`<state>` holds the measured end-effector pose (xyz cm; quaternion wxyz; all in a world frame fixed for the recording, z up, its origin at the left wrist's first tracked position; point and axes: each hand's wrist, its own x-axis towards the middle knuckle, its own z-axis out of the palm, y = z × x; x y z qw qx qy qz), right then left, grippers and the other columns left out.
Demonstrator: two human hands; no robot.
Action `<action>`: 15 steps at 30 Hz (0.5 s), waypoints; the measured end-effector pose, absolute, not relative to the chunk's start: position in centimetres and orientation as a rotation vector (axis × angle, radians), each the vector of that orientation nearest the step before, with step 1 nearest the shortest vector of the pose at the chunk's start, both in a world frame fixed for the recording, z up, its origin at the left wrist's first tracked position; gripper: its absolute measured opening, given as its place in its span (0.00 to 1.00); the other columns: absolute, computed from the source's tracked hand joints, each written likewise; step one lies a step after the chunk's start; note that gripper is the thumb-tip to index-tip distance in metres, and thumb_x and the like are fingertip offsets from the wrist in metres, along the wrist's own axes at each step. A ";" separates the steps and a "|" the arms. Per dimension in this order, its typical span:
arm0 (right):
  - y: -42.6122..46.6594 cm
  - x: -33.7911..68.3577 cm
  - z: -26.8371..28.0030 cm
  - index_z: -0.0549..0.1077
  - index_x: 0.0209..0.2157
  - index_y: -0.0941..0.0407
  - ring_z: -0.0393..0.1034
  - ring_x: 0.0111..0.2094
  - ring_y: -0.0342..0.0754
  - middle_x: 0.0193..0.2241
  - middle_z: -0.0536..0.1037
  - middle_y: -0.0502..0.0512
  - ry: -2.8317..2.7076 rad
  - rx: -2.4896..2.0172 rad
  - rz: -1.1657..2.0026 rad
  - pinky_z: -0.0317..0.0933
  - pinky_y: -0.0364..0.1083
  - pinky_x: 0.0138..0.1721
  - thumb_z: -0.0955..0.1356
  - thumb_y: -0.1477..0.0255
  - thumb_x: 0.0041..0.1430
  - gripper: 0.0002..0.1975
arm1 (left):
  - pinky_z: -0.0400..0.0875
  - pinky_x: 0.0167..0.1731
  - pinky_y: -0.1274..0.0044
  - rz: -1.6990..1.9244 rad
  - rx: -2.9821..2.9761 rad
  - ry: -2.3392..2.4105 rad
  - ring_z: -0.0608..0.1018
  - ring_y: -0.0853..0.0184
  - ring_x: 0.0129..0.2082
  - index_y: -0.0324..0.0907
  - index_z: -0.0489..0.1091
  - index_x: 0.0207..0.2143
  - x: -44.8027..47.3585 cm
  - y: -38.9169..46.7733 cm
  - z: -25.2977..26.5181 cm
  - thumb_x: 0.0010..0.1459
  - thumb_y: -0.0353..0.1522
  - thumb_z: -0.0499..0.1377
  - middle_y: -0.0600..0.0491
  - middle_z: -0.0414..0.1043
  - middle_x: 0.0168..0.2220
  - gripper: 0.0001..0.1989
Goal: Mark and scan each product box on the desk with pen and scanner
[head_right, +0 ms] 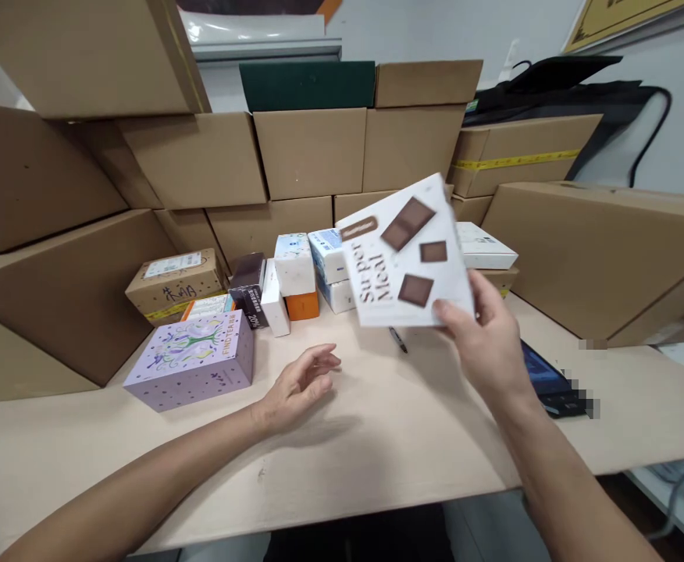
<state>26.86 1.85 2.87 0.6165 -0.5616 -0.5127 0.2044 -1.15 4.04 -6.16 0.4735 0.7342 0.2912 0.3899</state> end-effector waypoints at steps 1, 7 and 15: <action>2.9 27.2 3.6 0.64 0.61 0.49 0.72 0.53 0.59 0.58 0.72 0.56 -1.153 -1.318 0.401 0.73 0.56 0.46 0.68 0.58 0.55 0.31 | 0.71 0.55 0.65 0.934 1.822 0.730 0.77 0.58 0.53 0.44 0.65 0.60 -1.2 4.0 -6.2 0.63 0.45 0.59 0.43 0.74 0.51 0.26; 10.8 28.6 4.3 0.68 0.55 0.58 0.67 0.51 0.62 0.49 0.72 0.66 -1.161 -1.833 -0.052 0.62 0.59 0.55 0.72 0.59 0.45 0.36 | 0.74 0.47 0.71 0.867 1.964 0.814 0.79 0.61 0.47 0.43 0.70 0.54 -1.1 3.8 -5.6 0.66 0.44 0.54 0.46 0.77 0.46 0.20; 17.8 25.9 1.9 0.66 0.57 0.61 0.68 0.49 0.59 0.49 0.69 0.67 -1.214 -1.891 0.053 0.63 0.55 0.52 0.71 0.60 0.48 0.35 | 0.72 0.47 0.71 0.817 2.046 0.876 0.79 0.63 0.44 0.41 0.72 0.52 -1.0 3.7 -4.9 0.67 0.42 0.53 0.47 0.78 0.46 0.19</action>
